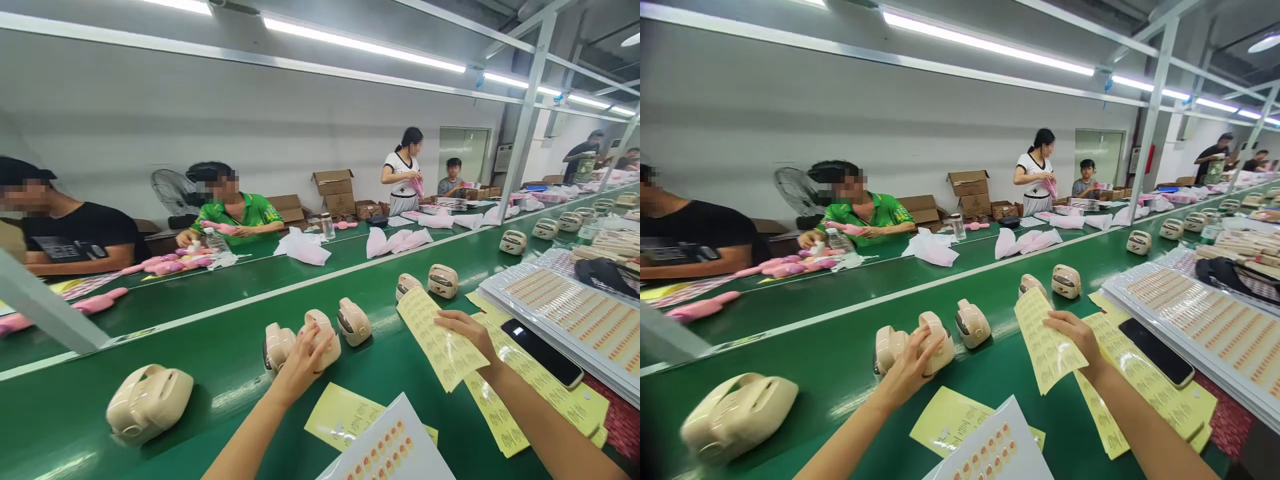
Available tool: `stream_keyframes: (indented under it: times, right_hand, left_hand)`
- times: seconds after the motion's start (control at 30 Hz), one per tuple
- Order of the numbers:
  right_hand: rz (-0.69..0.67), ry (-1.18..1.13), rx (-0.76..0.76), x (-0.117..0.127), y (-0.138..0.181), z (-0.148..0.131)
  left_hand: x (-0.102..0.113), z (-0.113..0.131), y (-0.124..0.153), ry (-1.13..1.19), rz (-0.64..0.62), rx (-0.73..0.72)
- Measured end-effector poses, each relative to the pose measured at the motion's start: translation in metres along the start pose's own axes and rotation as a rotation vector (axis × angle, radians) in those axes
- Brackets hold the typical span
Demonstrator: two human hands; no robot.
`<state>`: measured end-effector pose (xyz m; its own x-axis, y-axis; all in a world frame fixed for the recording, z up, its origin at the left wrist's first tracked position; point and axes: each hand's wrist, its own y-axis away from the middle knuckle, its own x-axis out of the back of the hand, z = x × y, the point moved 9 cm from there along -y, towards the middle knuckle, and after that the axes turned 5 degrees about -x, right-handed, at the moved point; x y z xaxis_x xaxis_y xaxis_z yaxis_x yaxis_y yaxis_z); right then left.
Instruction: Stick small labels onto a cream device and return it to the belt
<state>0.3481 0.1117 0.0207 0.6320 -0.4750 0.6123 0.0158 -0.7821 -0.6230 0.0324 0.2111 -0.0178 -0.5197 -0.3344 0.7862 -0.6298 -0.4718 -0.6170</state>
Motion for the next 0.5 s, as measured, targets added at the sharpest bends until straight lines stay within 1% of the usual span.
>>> stream_keyframes:
  times: [0.07,0.2,0.27,0.33,0.4,0.43,0.5]
  right_hand:
    - [-0.070,-0.074,-0.083,-0.001,0.022,0.014]
    - [-0.370,-0.088,-0.383,-0.020,0.065,0.045]
    - [-0.468,-0.080,-0.479,-0.020,0.084,0.053]
    - [-0.536,-0.023,-0.478,-0.015,0.097,0.051]
    - [-0.628,0.088,-0.422,-0.012,0.107,0.046]
    - [-0.671,0.159,-0.386,-0.010,0.111,0.044]
    - [-0.701,0.293,-0.337,-0.005,0.113,0.043]
  left_hand:
    - [-0.009,-0.006,-0.002,-0.035,-0.045,-0.024]
    - [-0.025,-0.008,-0.005,-0.046,-0.114,-0.091]
    - [-0.028,-0.006,-0.005,-0.044,-0.133,-0.140]
    - [-0.027,-0.002,-0.005,-0.096,-0.149,-0.194]
    - [-0.025,0.002,-0.005,-0.159,-0.205,-0.230]
    - [-0.025,0.004,-0.006,-0.180,-0.264,-0.225]
    - [-0.015,0.008,-0.012,-0.190,-0.304,-0.176]
